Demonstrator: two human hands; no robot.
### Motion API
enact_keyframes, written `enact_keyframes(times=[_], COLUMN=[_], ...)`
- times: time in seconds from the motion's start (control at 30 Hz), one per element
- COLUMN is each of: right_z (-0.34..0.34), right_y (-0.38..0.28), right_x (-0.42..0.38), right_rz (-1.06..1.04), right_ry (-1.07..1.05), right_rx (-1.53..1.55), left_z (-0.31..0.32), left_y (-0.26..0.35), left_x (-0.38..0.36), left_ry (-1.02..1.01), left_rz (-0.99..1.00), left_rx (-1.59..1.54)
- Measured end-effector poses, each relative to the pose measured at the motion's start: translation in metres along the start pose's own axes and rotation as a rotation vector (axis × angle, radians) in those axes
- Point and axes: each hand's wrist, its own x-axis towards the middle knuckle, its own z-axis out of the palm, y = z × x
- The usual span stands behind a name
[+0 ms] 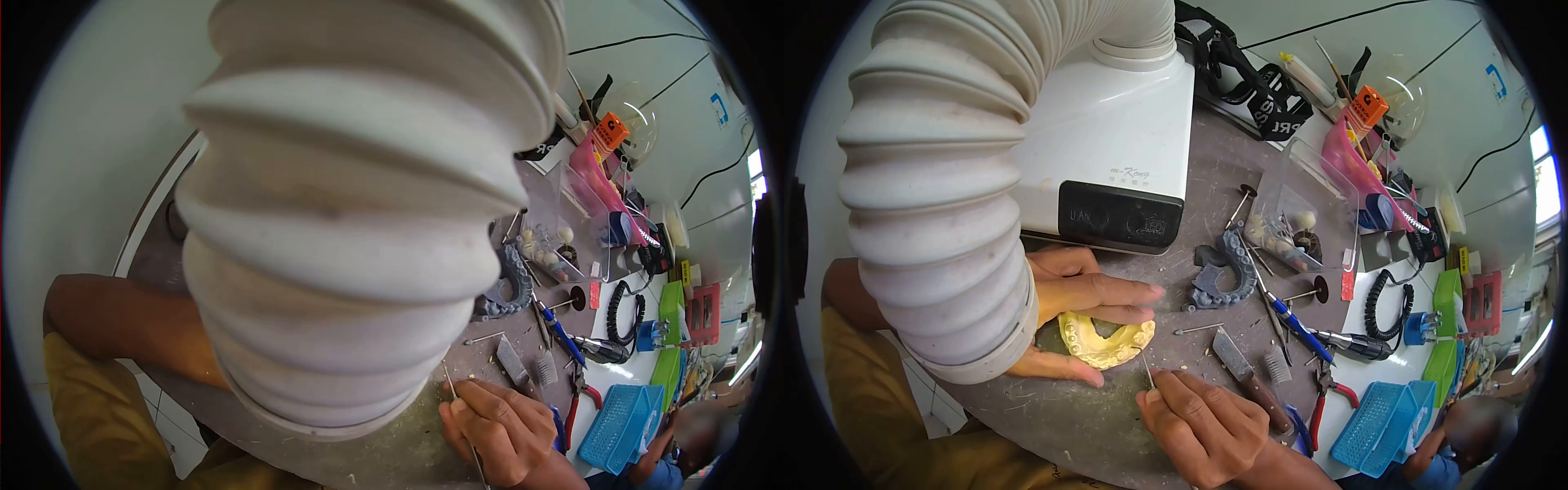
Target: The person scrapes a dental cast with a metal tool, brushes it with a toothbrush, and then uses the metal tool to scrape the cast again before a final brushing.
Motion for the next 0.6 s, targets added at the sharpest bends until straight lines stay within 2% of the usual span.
enact_keyframes(times=[0.1,0.27,0.43,0.6], right_z=[0.003,0.01,0.012,0.014], right_y=[-0.004,0.006,0.006,0.011], right_x=[0.001,-0.004,-0.003,-0.004], right_rz=[0.024,-0.053,-0.039,0.022], right_ry=[0.027,0.014,0.02,0.098], right_rx=[-0.051,-0.164,-0.2,-0.055], left_z=[0.012,0.021,0.018,0.02], left_y=[-0.022,-0.027,-0.014,-0.015], left_x=[-0.004,-0.004,-0.005,-0.004], left_ry=[-0.033,0.195,0.202,0.218], left_rz=[0.056,0.256,0.214,0.205], left_rx=[0.052,-0.003,0.118,0.126])
